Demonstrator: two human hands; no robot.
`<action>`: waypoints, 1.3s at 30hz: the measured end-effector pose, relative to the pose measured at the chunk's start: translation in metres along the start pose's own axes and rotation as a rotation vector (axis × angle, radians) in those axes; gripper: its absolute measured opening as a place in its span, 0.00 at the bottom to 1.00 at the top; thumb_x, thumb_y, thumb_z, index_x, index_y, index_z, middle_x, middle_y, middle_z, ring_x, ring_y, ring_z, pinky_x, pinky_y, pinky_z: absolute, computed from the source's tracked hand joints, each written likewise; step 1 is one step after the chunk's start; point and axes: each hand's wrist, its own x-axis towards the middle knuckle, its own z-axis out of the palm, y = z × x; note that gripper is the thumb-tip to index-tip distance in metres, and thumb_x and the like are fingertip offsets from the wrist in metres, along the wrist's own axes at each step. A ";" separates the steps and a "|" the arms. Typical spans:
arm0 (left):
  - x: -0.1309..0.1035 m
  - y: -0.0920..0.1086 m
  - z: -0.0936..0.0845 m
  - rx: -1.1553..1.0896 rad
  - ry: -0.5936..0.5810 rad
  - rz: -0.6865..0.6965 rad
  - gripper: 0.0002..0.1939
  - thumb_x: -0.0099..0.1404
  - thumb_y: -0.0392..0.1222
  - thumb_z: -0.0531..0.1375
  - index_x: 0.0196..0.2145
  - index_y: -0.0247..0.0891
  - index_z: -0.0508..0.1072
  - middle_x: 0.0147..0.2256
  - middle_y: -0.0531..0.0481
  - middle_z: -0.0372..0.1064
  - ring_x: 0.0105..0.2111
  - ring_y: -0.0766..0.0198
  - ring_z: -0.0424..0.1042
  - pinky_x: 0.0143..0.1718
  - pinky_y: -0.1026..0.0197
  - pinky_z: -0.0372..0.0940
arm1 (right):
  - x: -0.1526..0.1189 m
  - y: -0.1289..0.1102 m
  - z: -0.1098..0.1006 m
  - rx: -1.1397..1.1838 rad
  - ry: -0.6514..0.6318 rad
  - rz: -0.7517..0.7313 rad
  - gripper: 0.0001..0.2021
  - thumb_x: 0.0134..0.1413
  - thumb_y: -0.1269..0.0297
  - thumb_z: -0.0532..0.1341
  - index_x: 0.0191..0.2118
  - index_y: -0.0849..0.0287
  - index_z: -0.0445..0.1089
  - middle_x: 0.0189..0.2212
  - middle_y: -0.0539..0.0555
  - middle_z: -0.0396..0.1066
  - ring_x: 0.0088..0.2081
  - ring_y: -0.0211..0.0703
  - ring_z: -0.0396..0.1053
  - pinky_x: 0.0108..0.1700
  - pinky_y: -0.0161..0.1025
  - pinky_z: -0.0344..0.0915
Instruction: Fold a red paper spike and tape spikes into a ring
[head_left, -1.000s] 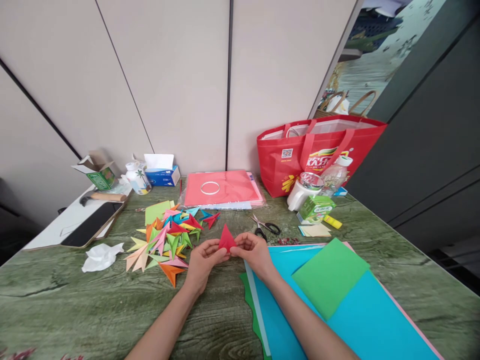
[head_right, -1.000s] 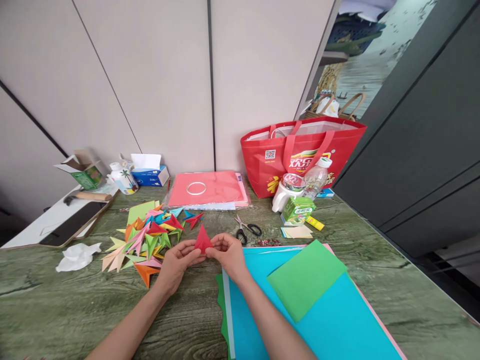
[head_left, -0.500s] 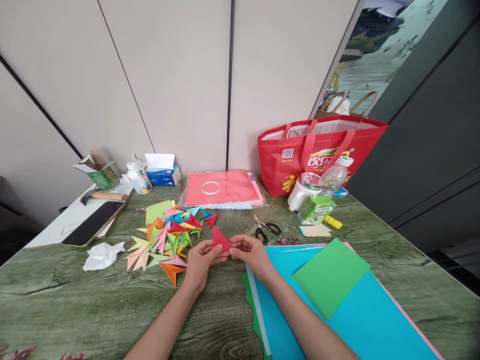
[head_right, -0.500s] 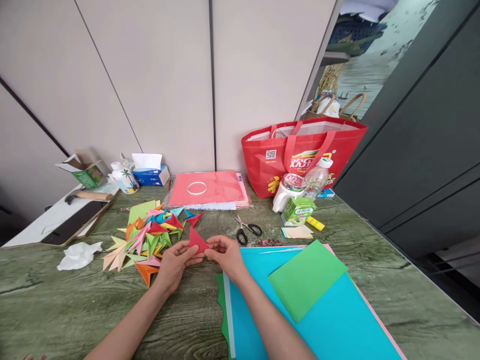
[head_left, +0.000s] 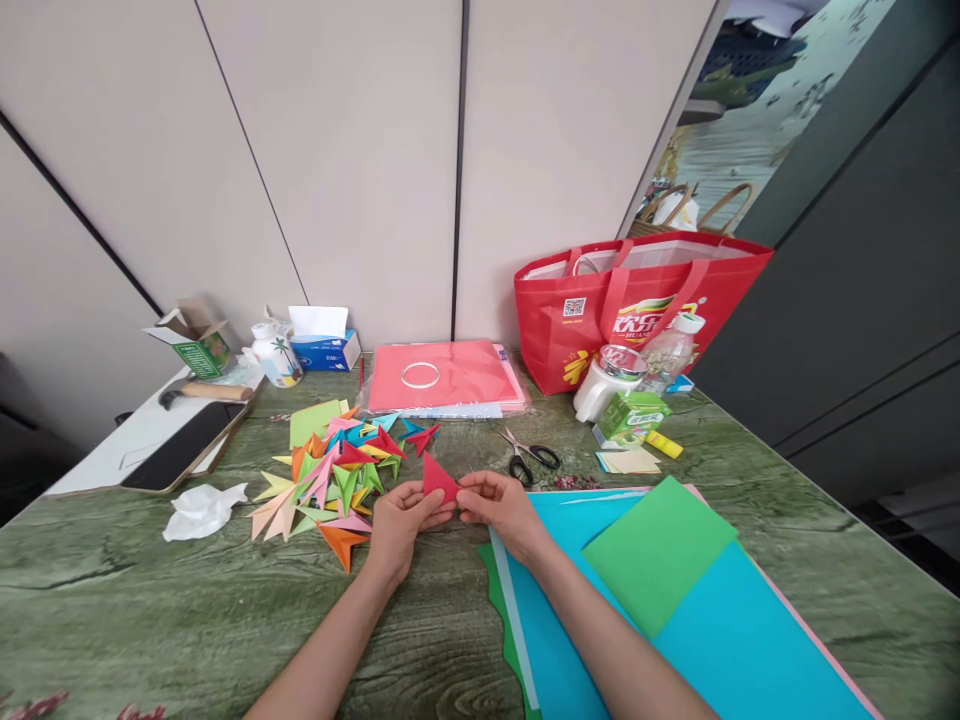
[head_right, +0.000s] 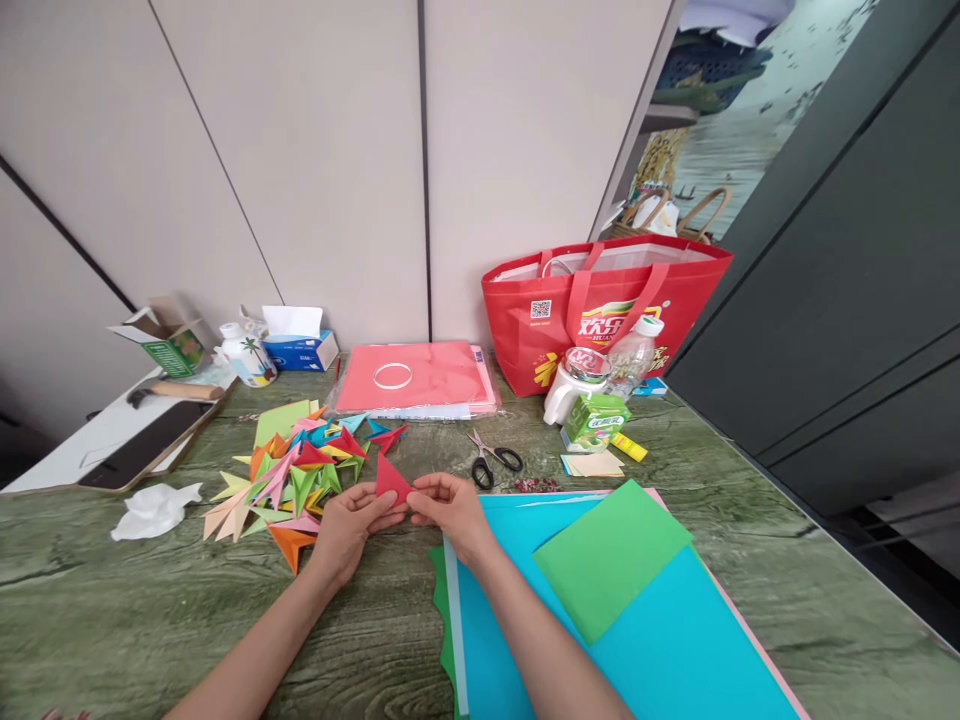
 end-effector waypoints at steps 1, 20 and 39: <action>0.000 0.000 0.000 0.005 0.000 0.000 0.15 0.42 0.40 0.69 0.27 0.30 0.73 0.25 0.47 0.75 0.26 0.59 0.75 0.31 0.60 0.72 | 0.000 0.000 0.000 -0.009 0.008 -0.007 0.16 0.29 0.61 0.71 0.29 0.62 0.71 0.21 0.49 0.71 0.22 0.35 0.68 0.27 0.35 0.68; 0.001 -0.003 -0.001 0.081 -0.012 0.010 0.14 0.42 0.40 0.69 0.27 0.31 0.74 0.24 0.47 0.76 0.24 0.62 0.75 0.29 0.62 0.71 | 0.000 -0.002 0.000 -0.130 -0.062 -0.005 0.14 0.32 0.58 0.69 0.27 0.62 0.71 0.20 0.48 0.71 0.23 0.35 0.68 0.27 0.34 0.65; 0.000 0.003 -0.001 0.421 -0.132 0.151 0.10 0.54 0.44 0.61 0.27 0.34 0.71 0.16 0.54 0.66 0.15 0.70 0.62 0.16 0.69 0.58 | 0.000 -0.003 -0.002 -0.249 -0.111 0.024 0.16 0.35 0.54 0.67 0.26 0.62 0.68 0.19 0.47 0.69 0.21 0.33 0.65 0.26 0.33 0.64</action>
